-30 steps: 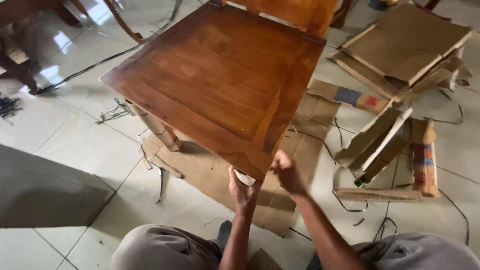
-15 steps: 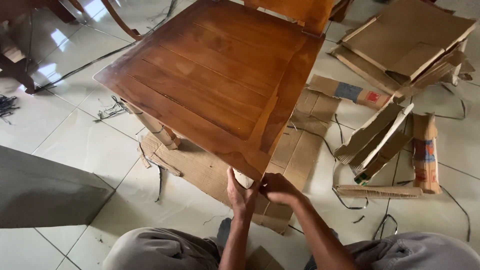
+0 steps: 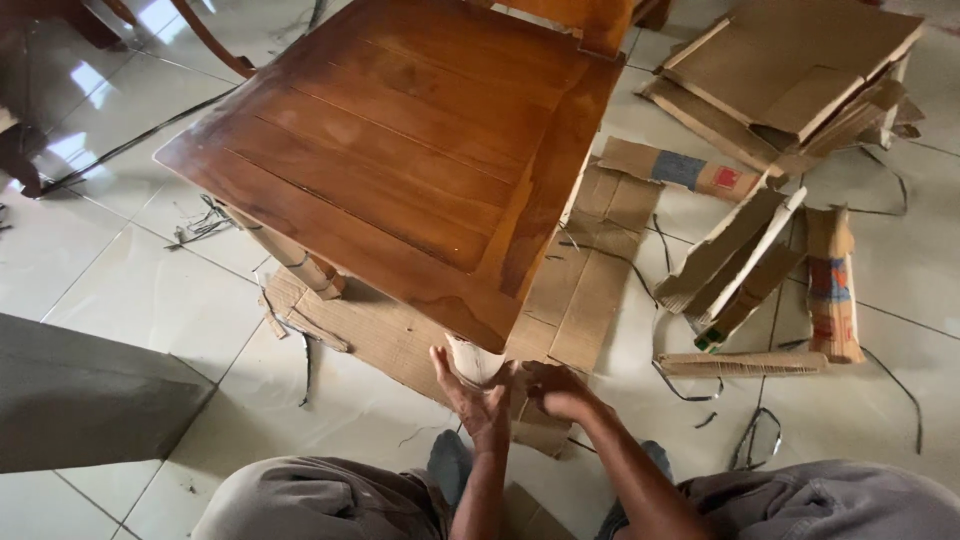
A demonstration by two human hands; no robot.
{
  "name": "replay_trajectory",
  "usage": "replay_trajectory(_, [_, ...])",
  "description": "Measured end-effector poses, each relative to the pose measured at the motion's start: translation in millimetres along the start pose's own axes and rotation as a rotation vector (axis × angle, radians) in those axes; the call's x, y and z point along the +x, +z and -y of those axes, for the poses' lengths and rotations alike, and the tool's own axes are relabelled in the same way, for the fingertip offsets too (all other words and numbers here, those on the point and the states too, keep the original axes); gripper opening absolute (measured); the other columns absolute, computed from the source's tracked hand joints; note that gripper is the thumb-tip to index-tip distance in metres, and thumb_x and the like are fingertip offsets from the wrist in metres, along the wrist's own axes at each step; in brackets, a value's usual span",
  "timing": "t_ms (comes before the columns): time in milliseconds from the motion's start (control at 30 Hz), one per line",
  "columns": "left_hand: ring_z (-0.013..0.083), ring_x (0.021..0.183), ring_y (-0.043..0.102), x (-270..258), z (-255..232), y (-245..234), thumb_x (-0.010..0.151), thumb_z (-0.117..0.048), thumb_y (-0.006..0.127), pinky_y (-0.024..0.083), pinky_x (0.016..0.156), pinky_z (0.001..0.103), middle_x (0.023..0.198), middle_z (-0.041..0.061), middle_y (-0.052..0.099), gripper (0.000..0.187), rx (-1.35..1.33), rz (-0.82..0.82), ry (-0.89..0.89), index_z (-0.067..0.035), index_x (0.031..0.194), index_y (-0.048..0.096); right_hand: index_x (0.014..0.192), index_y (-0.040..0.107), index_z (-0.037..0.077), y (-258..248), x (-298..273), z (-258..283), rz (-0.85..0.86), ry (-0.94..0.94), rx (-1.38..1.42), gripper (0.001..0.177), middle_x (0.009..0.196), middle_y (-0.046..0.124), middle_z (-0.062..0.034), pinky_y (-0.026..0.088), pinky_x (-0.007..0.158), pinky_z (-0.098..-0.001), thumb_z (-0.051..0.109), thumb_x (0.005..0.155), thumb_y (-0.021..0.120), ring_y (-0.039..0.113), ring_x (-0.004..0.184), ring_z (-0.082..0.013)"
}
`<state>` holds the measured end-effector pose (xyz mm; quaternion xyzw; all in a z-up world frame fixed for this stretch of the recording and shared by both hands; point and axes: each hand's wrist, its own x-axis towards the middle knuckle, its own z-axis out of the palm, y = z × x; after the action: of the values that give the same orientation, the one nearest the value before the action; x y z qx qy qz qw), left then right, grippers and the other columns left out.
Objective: Securing cardboard packaging to the legs of a wooden chair using plastic ties
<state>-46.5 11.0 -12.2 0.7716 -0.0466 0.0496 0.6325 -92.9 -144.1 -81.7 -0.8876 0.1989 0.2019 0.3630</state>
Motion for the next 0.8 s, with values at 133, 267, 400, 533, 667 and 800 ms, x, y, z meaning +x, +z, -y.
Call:
replay_trajectory(133, [0.0394, 0.151, 0.026, -17, 22, 11, 0.065, -0.078, 0.068, 0.03, 0.121, 0.057, 0.163, 0.023, 0.023, 0.134, 0.096, -0.018, -0.174, -0.008, 0.162, 0.007, 0.121, 0.067, 0.012, -13, -20, 15, 0.126, 0.191, 0.001, 0.043, 0.096, 0.072, -0.0071, 0.046, 0.064, -0.0348, -0.003, 0.086, 0.047, 0.061, 0.073, -0.0184])
replay_trajectory(267, [0.0426, 0.139, 0.041, -48, 76, 25, 0.066, -0.073, 0.068, 0.05, 0.099, 0.059, 0.161, 0.024, 0.025, 0.129, 0.192, -0.047, -0.339, -0.016, 0.164, 0.006, 0.114, 0.068, 0.011, -17, -33, 14, 0.082, 0.187, 0.053, 0.032, 0.1, 0.072, -0.0048, 0.05, 0.068, -0.0362, 0.022, 0.088, 0.053, 0.063, 0.079, -0.0192])
replay_trajectory(400, [0.0372, 0.129, 0.053, -99, 167, 52, 0.078, -0.051, 0.078, 0.045, 0.108, 0.051, 0.142, 0.023, 0.045, 0.1, 0.239, -0.074, -0.454, -0.006, 0.154, 0.03, 0.095, 0.062, 0.017, 39, 11, -68, 0.095, 0.046, -0.021, 0.008, 0.081, 0.058, 0.0054, 0.047, 0.055, -0.0229, 0.013, 0.097, 0.055, 0.049, 0.064, -0.0067])
replay_trajectory(533, [0.0231, 0.087, 0.068, -127, 178, 66, 0.085, -0.034, 0.075, 0.052, 0.081, 0.037, 0.1, 0.007, 0.071, 0.05, 0.258, 0.085, -0.608, -0.012, 0.125, 0.055, 0.072, 0.07, 0.012, 89, 29, -149, -0.167, -0.733, -0.869, 0.006, 0.091, 0.071, -0.0027, 0.051, 0.093, -0.0385, 0.013, 0.077, 0.069, 0.061, 0.105, -0.0259])
replay_trajectory(667, [0.0203, 0.091, 0.071, -142, 164, 83, 0.087, -0.025, 0.072, 0.054, 0.079, 0.031, 0.102, 0.005, 0.074, 0.028, 0.127, 0.243, -0.621, -0.012, 0.112, 0.071, 0.099, 0.067, 0.008, 59, -37, -106, -0.209, -0.095, -0.174, 0.022, 0.096, 0.071, -0.0151, 0.052, 0.068, -0.0495, 0.024, 0.084, 0.066, 0.066, 0.08, -0.0376])
replay_trajectory(800, [0.0205, 0.084, 0.077, -160, 138, 88, 0.086, -0.027, 0.071, 0.057, 0.073, 0.034, 0.097, 0.004, 0.081, 0.024, 0.283, 0.45, -0.468, -0.017, 0.107, 0.073, 0.134, 0.064, 0.007, 30, -91, -75, -0.233, 0.342, 0.184, 0.049, 0.122, 0.074, -0.0158, 0.061, 0.084, -0.0409, 0.027, 0.09, 0.059, 0.075, 0.098, -0.0316])
